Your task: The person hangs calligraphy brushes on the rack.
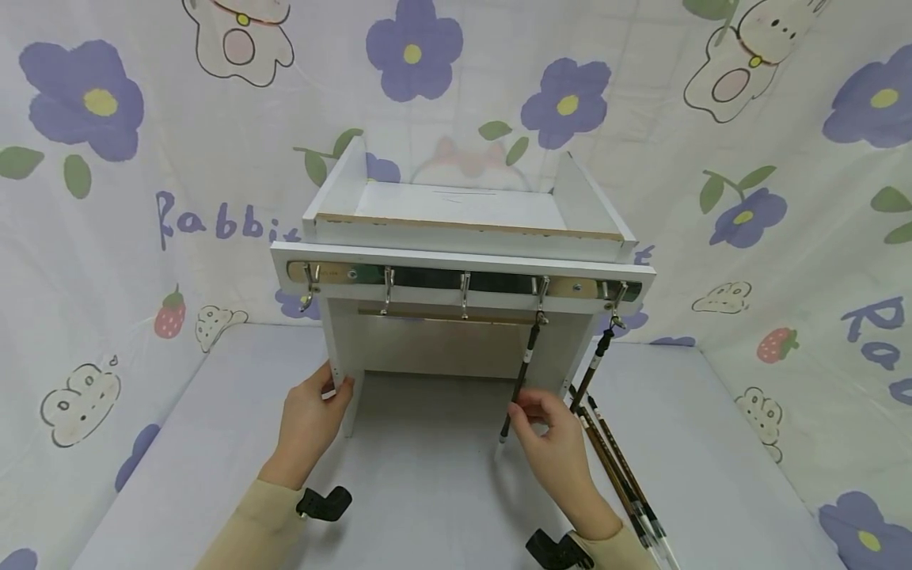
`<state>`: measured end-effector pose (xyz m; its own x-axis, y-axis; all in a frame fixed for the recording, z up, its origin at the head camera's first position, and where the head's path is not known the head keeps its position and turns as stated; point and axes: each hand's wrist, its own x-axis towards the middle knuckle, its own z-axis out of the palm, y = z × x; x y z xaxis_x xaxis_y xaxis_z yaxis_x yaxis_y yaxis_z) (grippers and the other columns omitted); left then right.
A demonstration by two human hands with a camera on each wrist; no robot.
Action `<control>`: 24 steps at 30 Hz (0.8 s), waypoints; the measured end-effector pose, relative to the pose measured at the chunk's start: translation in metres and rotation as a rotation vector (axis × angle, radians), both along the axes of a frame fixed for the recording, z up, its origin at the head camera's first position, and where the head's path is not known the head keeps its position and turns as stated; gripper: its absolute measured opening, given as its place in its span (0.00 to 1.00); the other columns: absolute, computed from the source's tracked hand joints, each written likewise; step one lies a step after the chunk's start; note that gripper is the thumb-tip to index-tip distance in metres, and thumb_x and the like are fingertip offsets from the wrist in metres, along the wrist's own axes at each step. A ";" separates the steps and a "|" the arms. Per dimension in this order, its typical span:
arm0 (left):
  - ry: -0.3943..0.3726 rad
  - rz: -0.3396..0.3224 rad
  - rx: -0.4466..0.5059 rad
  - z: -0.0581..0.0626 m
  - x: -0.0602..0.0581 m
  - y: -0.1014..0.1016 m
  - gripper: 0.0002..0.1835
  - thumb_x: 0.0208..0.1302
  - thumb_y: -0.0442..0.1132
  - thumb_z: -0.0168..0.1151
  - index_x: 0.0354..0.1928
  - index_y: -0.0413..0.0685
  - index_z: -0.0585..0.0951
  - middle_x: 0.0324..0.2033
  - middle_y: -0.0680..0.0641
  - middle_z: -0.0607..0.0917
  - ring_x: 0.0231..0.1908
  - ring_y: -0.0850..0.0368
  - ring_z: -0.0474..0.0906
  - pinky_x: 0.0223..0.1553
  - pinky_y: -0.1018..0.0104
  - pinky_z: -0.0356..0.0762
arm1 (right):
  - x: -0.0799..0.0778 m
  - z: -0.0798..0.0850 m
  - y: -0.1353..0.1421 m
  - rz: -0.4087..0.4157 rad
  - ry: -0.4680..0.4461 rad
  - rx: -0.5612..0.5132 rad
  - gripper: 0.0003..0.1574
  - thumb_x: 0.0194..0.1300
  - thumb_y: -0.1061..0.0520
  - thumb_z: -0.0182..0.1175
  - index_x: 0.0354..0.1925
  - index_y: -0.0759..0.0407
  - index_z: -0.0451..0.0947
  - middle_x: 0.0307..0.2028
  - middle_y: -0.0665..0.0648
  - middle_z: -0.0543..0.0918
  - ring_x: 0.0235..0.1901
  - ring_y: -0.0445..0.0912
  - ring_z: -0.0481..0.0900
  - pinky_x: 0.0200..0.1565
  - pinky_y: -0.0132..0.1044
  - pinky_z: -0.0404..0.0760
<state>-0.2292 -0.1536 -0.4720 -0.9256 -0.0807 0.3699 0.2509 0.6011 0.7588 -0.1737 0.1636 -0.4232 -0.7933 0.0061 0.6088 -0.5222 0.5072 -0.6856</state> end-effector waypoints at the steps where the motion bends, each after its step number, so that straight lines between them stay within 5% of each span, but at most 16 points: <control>1: 0.000 0.000 0.002 0.000 0.000 0.000 0.22 0.70 0.43 0.57 0.64 0.45 0.74 0.50 0.37 0.83 0.45 0.43 0.83 0.39 0.52 0.83 | 0.000 0.000 0.000 0.000 0.004 0.001 0.10 0.57 0.73 0.65 0.38 0.68 0.78 0.32 0.60 0.82 0.32 0.49 0.82 0.36 0.45 0.82; 10: 0.000 0.003 -0.003 0.000 0.001 0.001 0.22 0.70 0.42 0.57 0.63 0.47 0.75 0.49 0.38 0.83 0.44 0.45 0.83 0.38 0.52 0.83 | 0.000 -0.003 0.007 0.022 -0.030 -0.010 0.09 0.59 0.71 0.65 0.40 0.68 0.79 0.34 0.59 0.83 0.33 0.49 0.82 0.37 0.43 0.82; 16: -0.011 0.012 -0.014 0.001 0.003 0.001 0.23 0.70 0.43 0.57 0.64 0.46 0.74 0.48 0.38 0.84 0.43 0.44 0.84 0.38 0.51 0.83 | 0.003 -0.002 0.013 0.056 -0.031 -0.001 0.10 0.61 0.70 0.64 0.42 0.69 0.78 0.36 0.59 0.83 0.34 0.49 0.81 0.38 0.33 0.80; 24: 0.018 0.007 -0.022 0.002 0.002 0.001 0.22 0.70 0.42 0.57 0.64 0.45 0.74 0.48 0.37 0.83 0.43 0.43 0.83 0.37 0.51 0.83 | 0.015 0.006 0.029 0.076 -0.084 -0.001 0.13 0.58 0.70 0.66 0.43 0.61 0.80 0.36 0.54 0.83 0.33 0.44 0.81 0.35 0.31 0.80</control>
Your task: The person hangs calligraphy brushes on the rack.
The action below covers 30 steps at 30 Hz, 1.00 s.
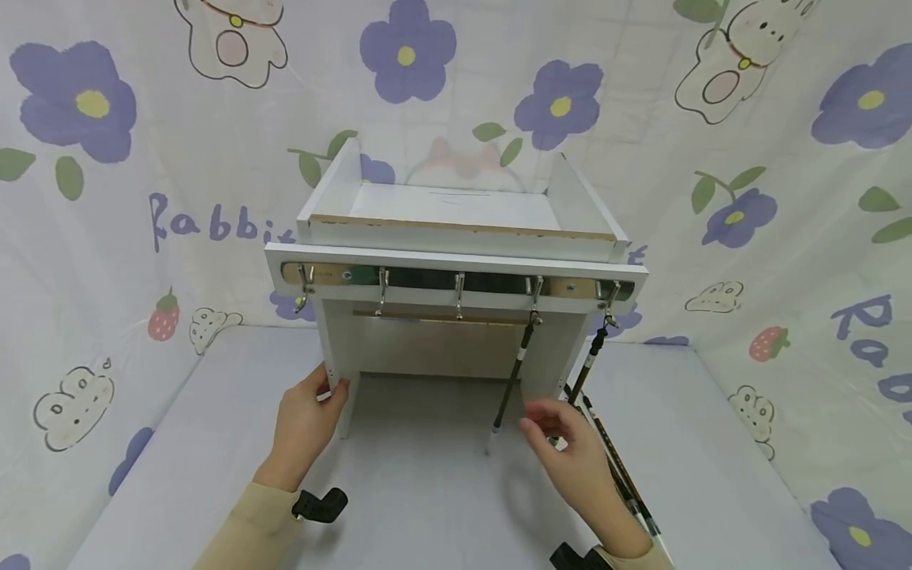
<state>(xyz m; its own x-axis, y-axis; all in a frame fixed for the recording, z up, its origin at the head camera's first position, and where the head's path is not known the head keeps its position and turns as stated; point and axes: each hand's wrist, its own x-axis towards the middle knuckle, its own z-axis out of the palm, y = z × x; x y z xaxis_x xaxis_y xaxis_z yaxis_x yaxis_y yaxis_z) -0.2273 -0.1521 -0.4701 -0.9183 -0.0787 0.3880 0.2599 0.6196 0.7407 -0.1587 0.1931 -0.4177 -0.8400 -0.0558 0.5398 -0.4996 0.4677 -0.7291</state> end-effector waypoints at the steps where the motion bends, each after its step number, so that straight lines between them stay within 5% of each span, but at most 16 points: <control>1: 0.001 0.000 0.001 0.000 0.000 0.000 0.22 0.70 0.42 0.57 0.64 0.45 0.74 0.48 0.37 0.83 0.43 0.43 0.84 0.37 0.51 0.83 | 0.001 0.000 0.004 0.008 -0.011 0.017 0.14 0.58 0.70 0.66 0.43 0.60 0.79 0.36 0.54 0.83 0.34 0.44 0.81 0.35 0.32 0.80; 8: -0.006 0.003 0.004 -0.002 -0.001 -0.001 0.21 0.70 0.42 0.58 0.62 0.46 0.75 0.47 0.38 0.84 0.43 0.44 0.84 0.37 0.51 0.83 | -0.005 -0.021 0.044 0.057 -0.100 0.131 0.14 0.59 0.63 0.68 0.45 0.55 0.79 0.36 0.49 0.83 0.34 0.42 0.81 0.36 0.35 0.81; 14: -0.010 0.002 0.013 -0.002 -0.002 -0.001 0.20 0.70 0.43 0.58 0.61 0.46 0.76 0.48 0.37 0.84 0.43 0.44 0.84 0.37 0.51 0.83 | -0.011 -0.040 0.079 0.158 -0.419 0.183 0.19 0.62 0.49 0.67 0.49 0.54 0.79 0.36 0.46 0.83 0.37 0.41 0.81 0.40 0.35 0.81; 17: -0.007 0.000 0.013 -0.002 -0.002 0.000 0.20 0.70 0.43 0.58 0.61 0.46 0.76 0.48 0.37 0.84 0.43 0.43 0.84 0.37 0.51 0.83 | -0.011 -0.047 0.091 0.153 -0.496 0.204 0.22 0.62 0.47 0.67 0.50 0.57 0.78 0.37 0.48 0.84 0.38 0.43 0.82 0.40 0.35 0.81; 30: -0.016 -0.002 0.005 -0.001 0.000 0.000 0.19 0.70 0.42 0.57 0.60 0.45 0.76 0.48 0.37 0.84 0.43 0.43 0.84 0.38 0.50 0.83 | -0.020 -0.076 0.125 -0.061 -0.482 0.179 0.24 0.61 0.48 0.68 0.50 0.61 0.79 0.37 0.52 0.84 0.37 0.43 0.83 0.39 0.32 0.80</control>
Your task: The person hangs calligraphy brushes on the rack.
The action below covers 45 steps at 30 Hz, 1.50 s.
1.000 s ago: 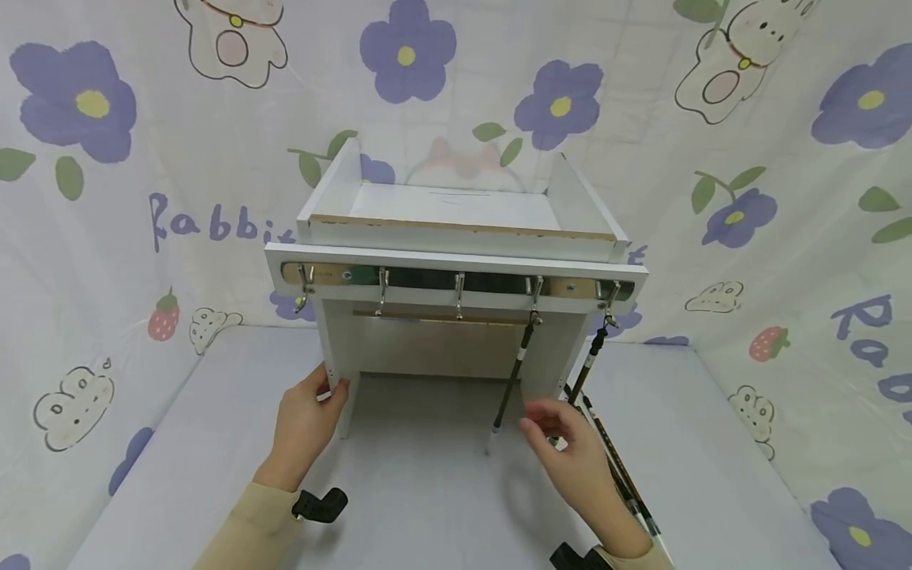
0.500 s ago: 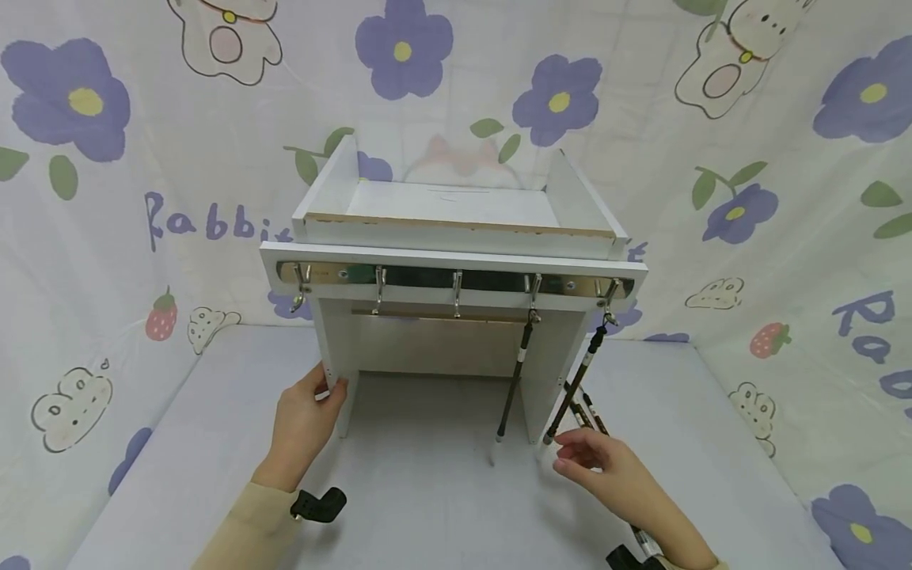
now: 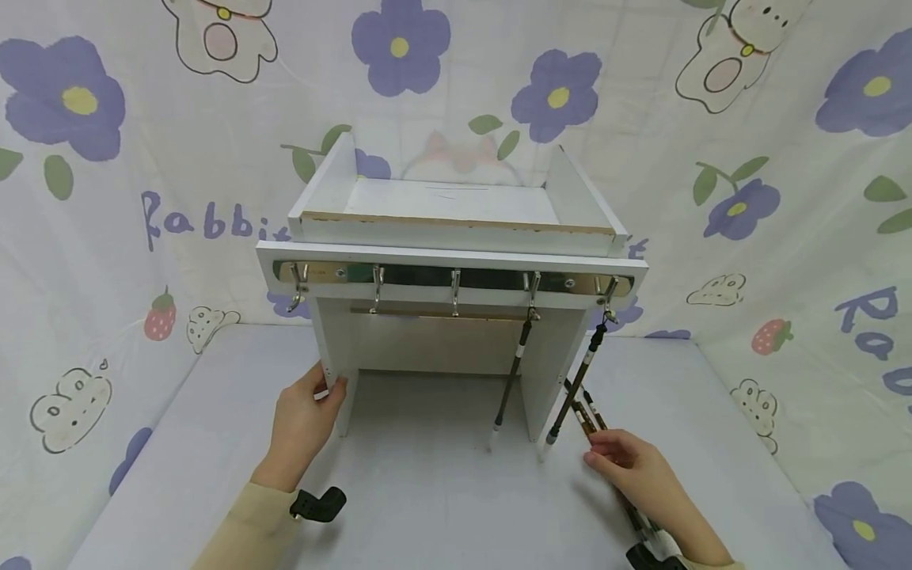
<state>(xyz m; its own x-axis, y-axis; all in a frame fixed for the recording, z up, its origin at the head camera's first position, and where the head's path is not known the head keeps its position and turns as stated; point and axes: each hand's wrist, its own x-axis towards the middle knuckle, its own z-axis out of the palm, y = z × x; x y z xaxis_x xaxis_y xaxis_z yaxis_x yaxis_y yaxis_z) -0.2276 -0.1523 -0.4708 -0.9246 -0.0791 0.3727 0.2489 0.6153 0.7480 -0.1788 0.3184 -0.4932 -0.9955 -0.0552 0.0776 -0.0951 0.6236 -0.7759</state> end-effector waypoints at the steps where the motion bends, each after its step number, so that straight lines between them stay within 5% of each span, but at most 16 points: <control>1: 0.000 0.000 0.001 0.000 0.000 0.000 0.19 0.70 0.42 0.57 0.60 0.45 0.76 0.48 0.37 0.84 0.43 0.43 0.84 0.38 0.50 0.83 | -0.001 -0.001 0.002 -0.016 0.011 0.013 0.24 0.61 0.48 0.68 0.50 0.61 0.79 0.37 0.52 0.84 0.37 0.43 0.82 0.39 0.32 0.80; 13: 0.032 0.007 -0.010 -0.001 -0.001 0.000 0.17 0.69 0.41 0.58 0.57 0.44 0.78 0.45 0.38 0.85 0.42 0.45 0.84 0.37 0.51 0.83 | -0.014 -0.010 0.025 -0.226 -0.066 0.057 0.31 0.66 0.43 0.62 0.56 0.64 0.75 0.44 0.60 0.82 0.43 0.51 0.79 0.39 0.36 0.79; 22: 0.033 -0.002 -0.009 -0.002 0.000 0.001 0.18 0.70 0.40 0.57 0.59 0.43 0.77 0.46 0.38 0.85 0.45 0.44 0.83 0.38 0.52 0.83 | -0.028 -0.027 0.035 -0.260 -0.170 0.049 0.34 0.67 0.40 0.58 0.59 0.64 0.72 0.49 0.63 0.79 0.48 0.55 0.76 0.42 0.45 0.77; 45: -0.025 -0.002 0.015 0.001 0.000 0.001 0.22 0.70 0.42 0.57 0.63 0.43 0.74 0.50 0.37 0.83 0.45 0.42 0.83 0.39 0.52 0.83 | -0.025 -0.046 0.039 -0.289 -0.151 0.043 0.22 0.65 0.51 0.63 0.49 0.67 0.76 0.38 0.58 0.82 0.35 0.47 0.78 0.32 0.35 0.77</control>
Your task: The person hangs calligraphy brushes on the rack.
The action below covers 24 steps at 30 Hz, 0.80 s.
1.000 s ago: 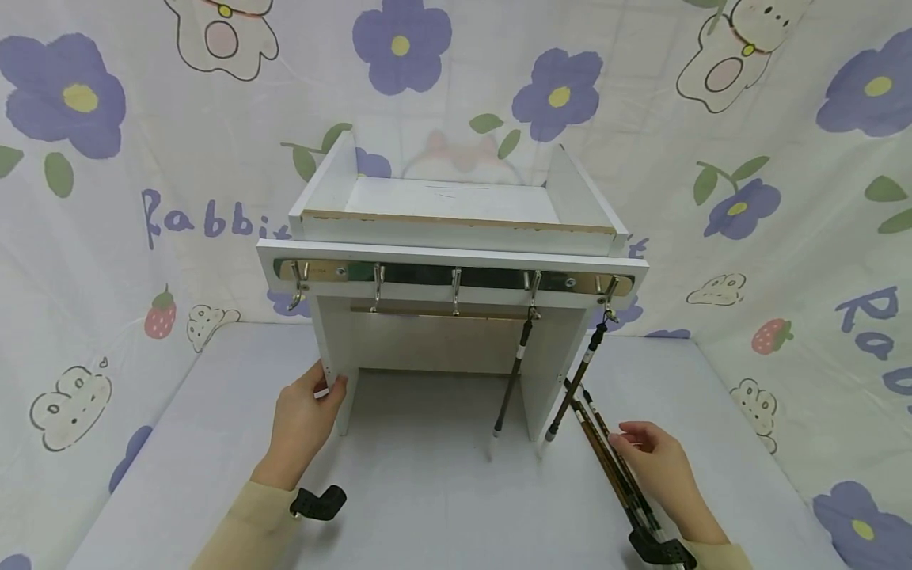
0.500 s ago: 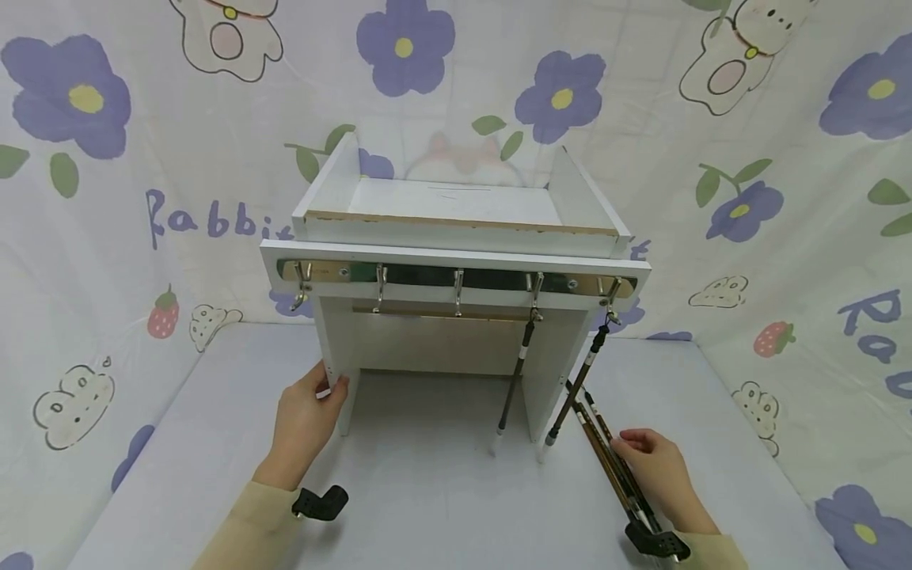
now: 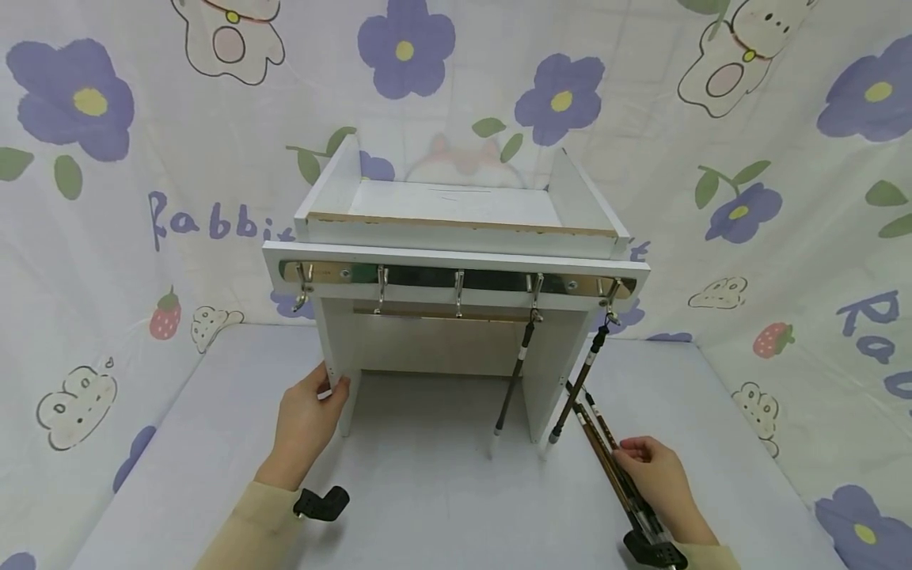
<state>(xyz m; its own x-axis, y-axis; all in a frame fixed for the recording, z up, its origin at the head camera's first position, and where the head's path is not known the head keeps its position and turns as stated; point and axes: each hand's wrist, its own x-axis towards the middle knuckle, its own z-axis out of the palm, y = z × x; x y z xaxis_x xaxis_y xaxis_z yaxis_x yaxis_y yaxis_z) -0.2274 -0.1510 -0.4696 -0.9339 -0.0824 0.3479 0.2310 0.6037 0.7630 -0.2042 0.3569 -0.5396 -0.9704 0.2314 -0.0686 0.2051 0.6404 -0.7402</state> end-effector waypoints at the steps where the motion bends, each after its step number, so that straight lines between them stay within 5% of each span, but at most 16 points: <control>1: 0.004 0.000 0.000 0.000 0.000 0.000 0.22 0.70 0.42 0.57 0.63 0.43 0.74 0.50 0.37 0.83 0.45 0.43 0.83 0.39 0.52 0.83 | 0.001 0.000 0.000 0.002 -0.006 0.002 0.22 0.65 0.51 0.63 0.49 0.67 0.76 0.38 0.58 0.82 0.35 0.47 0.78 0.32 0.35 0.78; 14: 0.029 -0.004 -0.007 -0.002 -0.002 0.002 0.21 0.70 0.42 0.57 0.62 0.44 0.75 0.49 0.37 0.83 0.46 0.43 0.83 0.39 0.52 0.83 | 0.004 0.010 0.004 -0.003 -0.048 -0.030 0.21 0.63 0.54 0.63 0.48 0.69 0.77 0.36 0.58 0.82 0.33 0.47 0.79 0.31 0.37 0.78; 24: 0.030 0.012 -0.007 0.000 0.000 0.001 0.20 0.70 0.41 0.57 0.61 0.43 0.76 0.48 0.38 0.84 0.45 0.43 0.83 0.38 0.52 0.83 | 0.012 0.027 0.004 -0.046 0.052 0.026 0.20 0.68 0.55 0.57 0.51 0.67 0.78 0.38 0.59 0.82 0.33 0.45 0.78 0.27 0.34 0.78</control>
<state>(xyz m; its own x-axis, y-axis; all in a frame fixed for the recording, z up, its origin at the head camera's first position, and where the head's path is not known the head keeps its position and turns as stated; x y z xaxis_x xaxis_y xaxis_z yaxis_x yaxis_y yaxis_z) -0.2270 -0.1501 -0.4696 -0.9220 -0.0910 0.3763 0.2464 0.6116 0.7518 -0.1920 0.3613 -0.5121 -0.9608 0.2769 -0.0120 0.1967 0.6506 -0.7335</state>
